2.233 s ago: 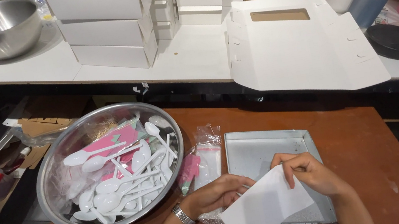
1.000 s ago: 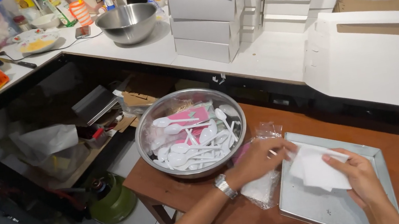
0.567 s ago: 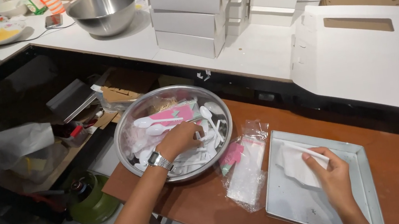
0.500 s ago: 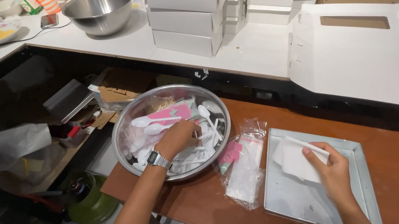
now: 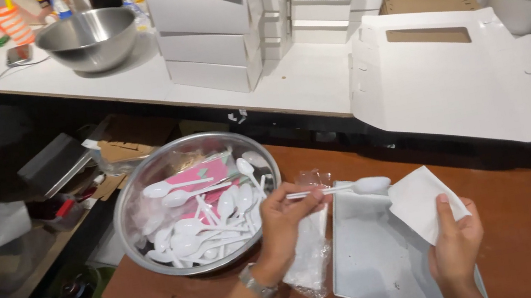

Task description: Wrapping individual plastic spoons in white tissue paper and arranging them on a metal tray.

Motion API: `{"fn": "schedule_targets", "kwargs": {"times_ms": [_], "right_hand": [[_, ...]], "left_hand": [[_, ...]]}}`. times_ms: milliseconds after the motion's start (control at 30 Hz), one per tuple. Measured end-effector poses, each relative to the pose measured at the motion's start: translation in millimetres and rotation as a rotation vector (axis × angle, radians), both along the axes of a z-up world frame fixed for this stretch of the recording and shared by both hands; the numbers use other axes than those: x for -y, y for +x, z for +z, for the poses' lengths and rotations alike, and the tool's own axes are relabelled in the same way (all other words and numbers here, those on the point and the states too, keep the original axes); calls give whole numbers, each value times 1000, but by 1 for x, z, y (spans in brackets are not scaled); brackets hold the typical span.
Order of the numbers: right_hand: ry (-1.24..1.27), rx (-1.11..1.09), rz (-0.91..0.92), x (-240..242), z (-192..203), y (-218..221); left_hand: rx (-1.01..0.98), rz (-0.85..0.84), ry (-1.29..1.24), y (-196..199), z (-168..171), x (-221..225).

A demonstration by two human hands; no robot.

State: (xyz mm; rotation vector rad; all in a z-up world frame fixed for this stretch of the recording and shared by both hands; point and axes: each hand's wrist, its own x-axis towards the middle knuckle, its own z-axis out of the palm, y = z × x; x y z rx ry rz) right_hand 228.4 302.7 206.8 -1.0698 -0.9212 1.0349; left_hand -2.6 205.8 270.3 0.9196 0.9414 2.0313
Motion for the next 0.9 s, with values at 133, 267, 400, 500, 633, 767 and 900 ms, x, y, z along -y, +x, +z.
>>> {"fn": "schedule_targets", "kwargs": {"times_ms": [133, 267, 400, 500, 633, 767, 900], "right_hand": [[-106, -184, 72, -1, 0, -5], [-250, -241, 166, 16, 37, -15], [-428, -205, 230, 23, 55, -24], [-376, -72, 276, 7, 27, -16], [-263, -35, 322, -7, 0, 0], [-264, -10, 639, -4, -15, 0], [-303, 7, 581, -6, -11, 0]], "left_hand": [[207, -177, -314, 35, -50, -43], [37, -206, -378, 35, -73, -67], [76, -197, -311, 30, -91, -66], [44, -172, -389, 24, -84, -55], [-109, -671, -364, 6, -71, -48], [-98, -1511, -530, -4, -57, -42], [-46, -1281, -514, 0, -75, -41]]}}
